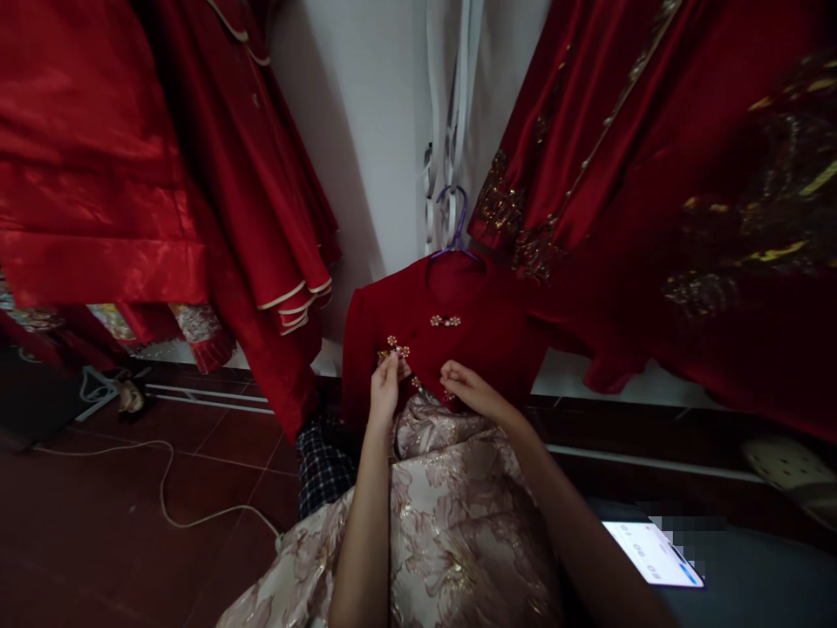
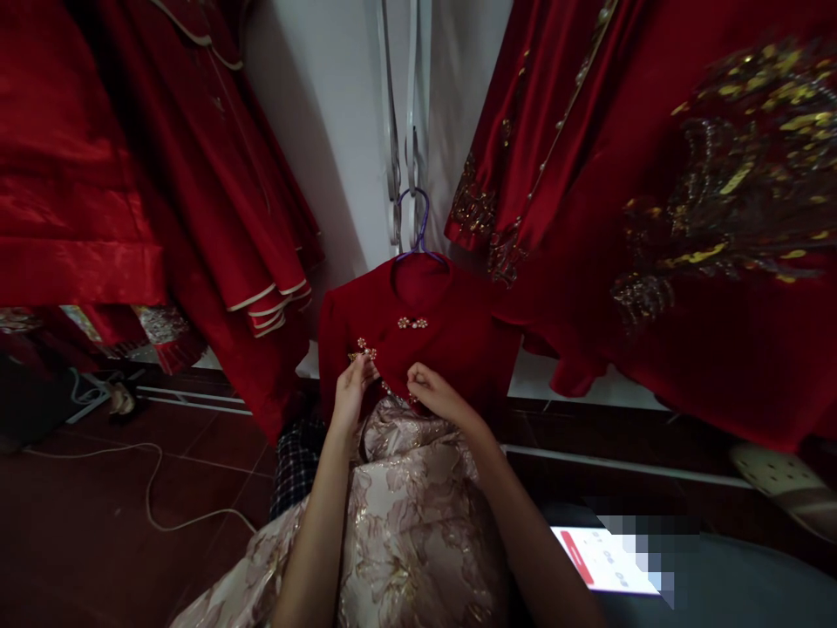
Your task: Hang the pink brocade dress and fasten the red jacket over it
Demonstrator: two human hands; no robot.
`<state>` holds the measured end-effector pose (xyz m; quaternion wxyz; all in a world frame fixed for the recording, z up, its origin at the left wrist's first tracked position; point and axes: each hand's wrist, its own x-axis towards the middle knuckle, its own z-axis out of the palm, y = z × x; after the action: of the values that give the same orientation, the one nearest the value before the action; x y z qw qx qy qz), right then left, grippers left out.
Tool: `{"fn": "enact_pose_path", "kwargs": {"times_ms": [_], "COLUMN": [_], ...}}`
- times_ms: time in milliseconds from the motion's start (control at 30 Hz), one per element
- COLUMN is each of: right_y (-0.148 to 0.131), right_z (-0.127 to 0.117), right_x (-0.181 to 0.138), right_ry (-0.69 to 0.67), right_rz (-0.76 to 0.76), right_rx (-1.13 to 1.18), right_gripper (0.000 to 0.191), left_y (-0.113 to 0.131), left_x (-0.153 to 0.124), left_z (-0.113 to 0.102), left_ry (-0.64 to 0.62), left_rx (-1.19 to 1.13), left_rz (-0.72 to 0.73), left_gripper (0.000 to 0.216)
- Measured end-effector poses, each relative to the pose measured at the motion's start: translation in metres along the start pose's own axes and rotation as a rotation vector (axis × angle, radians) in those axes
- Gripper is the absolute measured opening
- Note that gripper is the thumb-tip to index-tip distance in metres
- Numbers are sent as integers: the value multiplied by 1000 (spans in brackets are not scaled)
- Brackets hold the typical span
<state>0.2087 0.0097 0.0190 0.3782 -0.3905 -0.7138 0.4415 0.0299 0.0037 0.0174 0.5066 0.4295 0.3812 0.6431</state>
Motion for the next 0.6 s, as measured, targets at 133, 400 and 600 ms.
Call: {"fn": "enact_pose_path", "kwargs": {"times_ms": [133, 400, 600], "right_y": [-12, -18, -16], "right_z": [-5, -7, -6], "right_x": [-6, -9, -8], "right_ry": [-126, -159, -153], "right_rz": [-2, -1, -9], "right_rx": [-41, -72, -77], "right_gripper": [8, 8, 8], "left_y": [0, 3, 6], "left_x": [2, 14, 15], "left_z": [8, 10, 13], "left_ry": [48, 44, 126], "left_rx": [-344, -440, -340], "left_rz": [-111, -176, -163], "left_gripper": [43, 28, 28]}}
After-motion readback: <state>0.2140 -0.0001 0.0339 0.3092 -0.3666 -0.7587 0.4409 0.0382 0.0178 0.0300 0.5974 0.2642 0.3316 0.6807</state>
